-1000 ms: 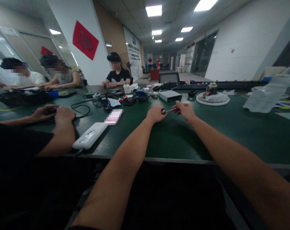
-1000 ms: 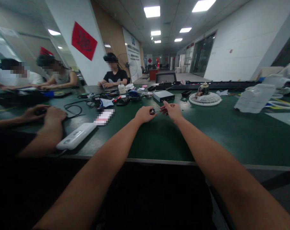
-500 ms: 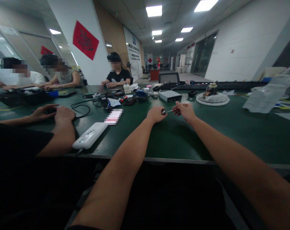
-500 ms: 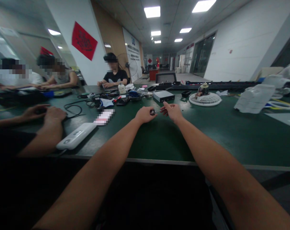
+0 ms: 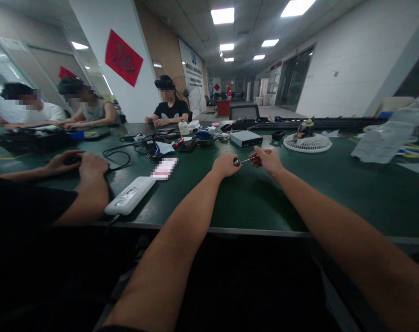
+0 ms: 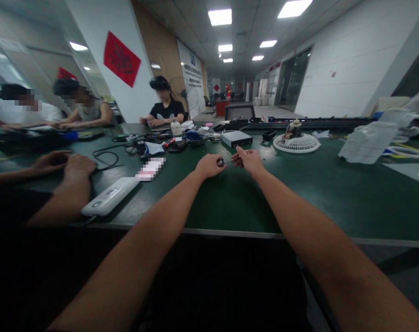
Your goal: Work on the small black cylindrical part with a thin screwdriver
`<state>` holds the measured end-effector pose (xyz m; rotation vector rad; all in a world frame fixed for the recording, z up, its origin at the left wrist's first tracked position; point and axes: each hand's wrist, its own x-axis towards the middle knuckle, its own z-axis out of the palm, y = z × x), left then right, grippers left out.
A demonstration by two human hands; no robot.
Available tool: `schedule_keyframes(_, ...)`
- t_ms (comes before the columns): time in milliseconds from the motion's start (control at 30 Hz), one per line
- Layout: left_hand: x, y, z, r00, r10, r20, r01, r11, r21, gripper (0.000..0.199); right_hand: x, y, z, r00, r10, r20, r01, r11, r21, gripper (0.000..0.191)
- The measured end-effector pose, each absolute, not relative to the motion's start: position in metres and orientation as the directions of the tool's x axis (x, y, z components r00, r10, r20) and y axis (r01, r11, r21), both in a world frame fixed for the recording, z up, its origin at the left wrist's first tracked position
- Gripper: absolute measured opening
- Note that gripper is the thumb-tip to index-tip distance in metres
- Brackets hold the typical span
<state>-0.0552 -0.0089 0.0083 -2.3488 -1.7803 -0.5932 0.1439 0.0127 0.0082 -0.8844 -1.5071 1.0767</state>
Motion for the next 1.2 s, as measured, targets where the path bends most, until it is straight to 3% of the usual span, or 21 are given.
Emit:
schedule_keyframes(167, -0.055, -0.009, 0.008, 0.219, 0.900, 0.377, 0.946, -0.290, 0.145, 0.032, 0.143, 0.013, 0.008, -0.140, 0.927, 0.347, 0.036, 0.355, -0.934, 0.064)
schedule_keyframes(400, -0.057, -0.006, 0.006, 0.224, 0.894, 0.388, 0.945, -0.297, 0.140, 0.032, 0.140, 0.007, 0.011, -0.210, 0.910, 0.358, -0.034, 0.359, -0.933, 0.065)
schedule_keyframes(633, -0.056, -0.007, 0.006, 0.218, 0.899, 0.380, 0.948, -0.288, 0.137, 0.033, 0.142, 0.015, 0.007, -0.167, 0.917, 0.361, 0.035, 0.371, -0.928, 0.063)
schedule_keyframes(833, -0.056, -0.008, 0.007, 0.215, 0.899, 0.383, 0.951, -0.282, 0.129, 0.032, 0.138, 0.004, 0.013, -0.219, 0.906, 0.361, -0.028, 0.364, -0.931, 0.065)
schedule_keyframes(1067, -0.054, -0.009, 0.007, 0.218, 0.901, 0.375, 0.953, -0.279, 0.119, 0.032, 0.143, 0.011, 0.010, -0.197, 0.925, 0.325, 0.053, 0.341, -0.939, 0.062)
schedule_keyframes(1200, -0.055, -0.009, 0.008, 0.208, 0.901, 0.380, 0.952, -0.276, 0.135, 0.031, 0.139, 0.007, 0.010, -0.221, 0.905, 0.363, -0.009, 0.371, -0.929, 0.063)
